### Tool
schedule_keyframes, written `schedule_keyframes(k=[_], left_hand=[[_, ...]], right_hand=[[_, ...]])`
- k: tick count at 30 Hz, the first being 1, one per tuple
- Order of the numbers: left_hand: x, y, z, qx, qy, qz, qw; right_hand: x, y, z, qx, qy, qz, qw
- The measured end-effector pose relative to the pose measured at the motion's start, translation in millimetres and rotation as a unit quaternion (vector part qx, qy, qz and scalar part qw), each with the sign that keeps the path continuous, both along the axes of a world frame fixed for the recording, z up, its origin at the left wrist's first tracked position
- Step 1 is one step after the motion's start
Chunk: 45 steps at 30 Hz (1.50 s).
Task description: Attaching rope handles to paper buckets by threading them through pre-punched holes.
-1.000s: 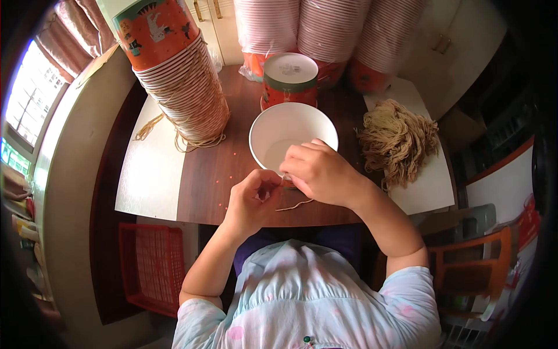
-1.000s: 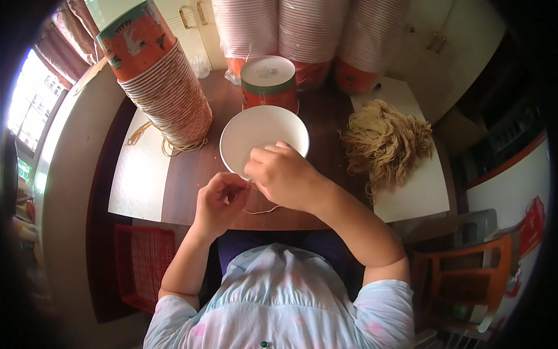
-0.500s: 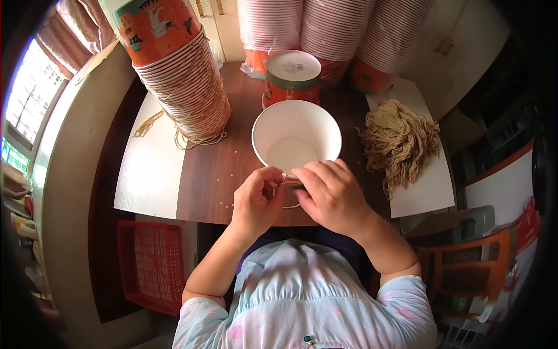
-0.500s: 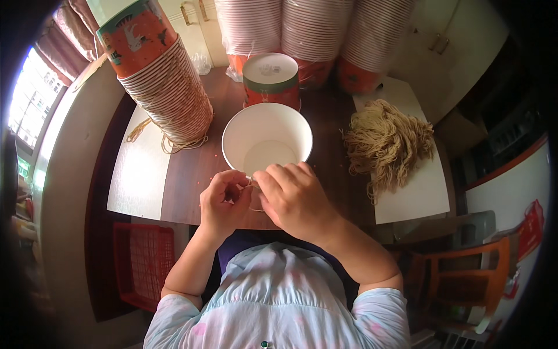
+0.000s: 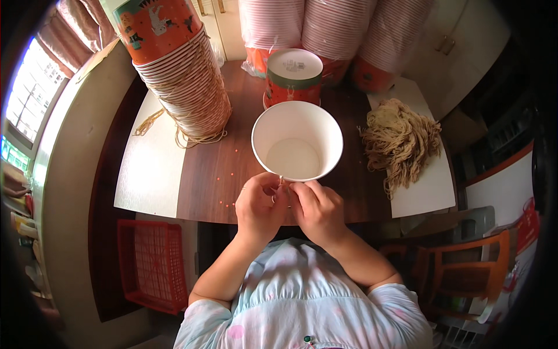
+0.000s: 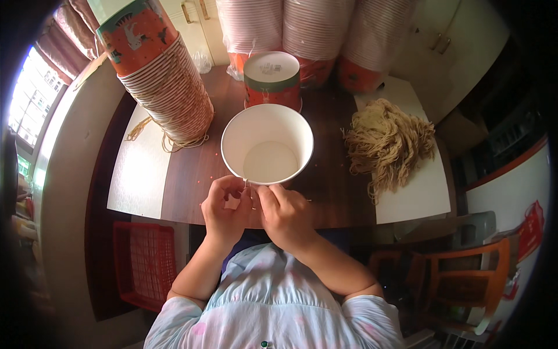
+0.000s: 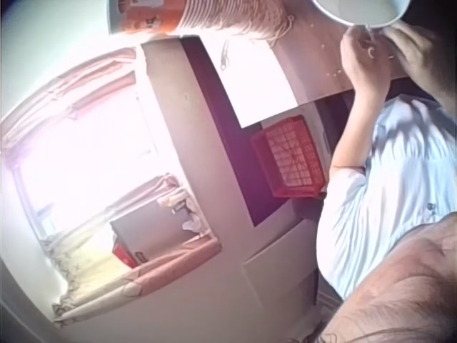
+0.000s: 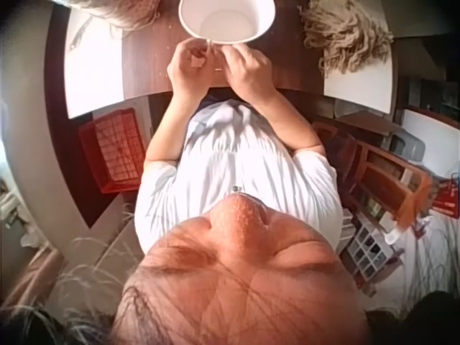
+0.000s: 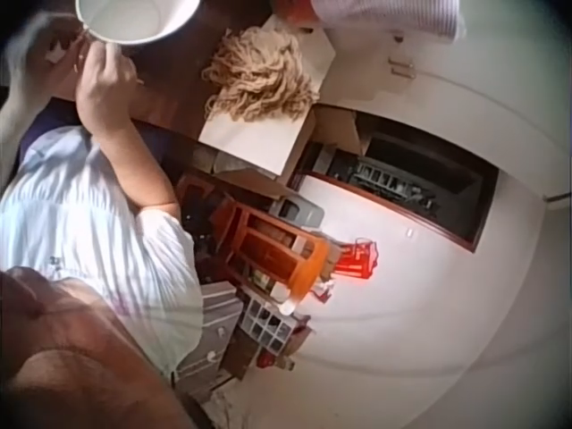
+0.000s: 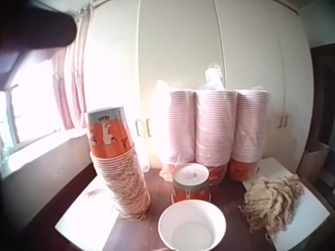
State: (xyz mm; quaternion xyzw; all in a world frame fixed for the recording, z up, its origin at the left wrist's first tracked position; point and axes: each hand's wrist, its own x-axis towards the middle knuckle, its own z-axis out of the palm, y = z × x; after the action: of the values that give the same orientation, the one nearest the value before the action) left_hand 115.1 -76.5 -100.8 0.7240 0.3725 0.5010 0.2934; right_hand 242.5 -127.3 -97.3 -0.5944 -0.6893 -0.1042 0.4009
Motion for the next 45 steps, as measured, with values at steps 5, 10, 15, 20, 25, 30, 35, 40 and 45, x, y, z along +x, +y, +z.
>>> schedule_keyframes(k=[5, 10, 15, 20, 25, 30, 35, 40, 45], left_hand=[[1.0, 8.7, 2.9, -0.264, -0.207, -0.081, 0.939], [-3.4, 21.0, -4.6, -0.298, -0.271, -0.120, 0.908], [-11.2, 22.7, -7.4, -0.317, -0.288, -0.117, 0.896], [-11.2, 20.4, -4.3, -0.289, -0.284, -0.109, 0.908], [-12.5, 15.0, -8.4, -0.250, -0.244, -0.087, 0.933], [-14.3, 8.8, -13.6, -0.172, -0.133, -0.021, 0.976], [-12.2, 7.6, -3.0, -0.065, -0.050, -0.001, 0.997], [-9.7, 7.2, -3.4, -0.006, -0.019, 0.015, 1.000], [-8.5, 13.4, -14.3, 0.136, -0.003, 0.044, 0.990]], right_hand=[[-6.5, 11.7, -8.1, -0.030, 0.040, -0.012, 0.999], [-13.1, 23.0, -13.0, -0.086, 0.359, 0.087, 0.925], [-17.8, 24.5, -16.2, -0.176, 0.604, 0.176, 0.757], [-19.2, 28.5, -12.6, -0.234, 0.775, 0.182, 0.558], [-20.6, 30.0, -24.7, -0.252, 0.830, 0.210, 0.450], [-23.1, 30.9, -25.5, -0.231, 0.853, 0.195, 0.426], [-22.2, 31.0, -25.9, -0.231, 0.854, 0.174, 0.433], [-22.6, 29.4, -26.2, -0.217, 0.855, 0.175, 0.438], [-21.6, 28.2, -23.5, -0.232, 0.856, 0.168, 0.431]])
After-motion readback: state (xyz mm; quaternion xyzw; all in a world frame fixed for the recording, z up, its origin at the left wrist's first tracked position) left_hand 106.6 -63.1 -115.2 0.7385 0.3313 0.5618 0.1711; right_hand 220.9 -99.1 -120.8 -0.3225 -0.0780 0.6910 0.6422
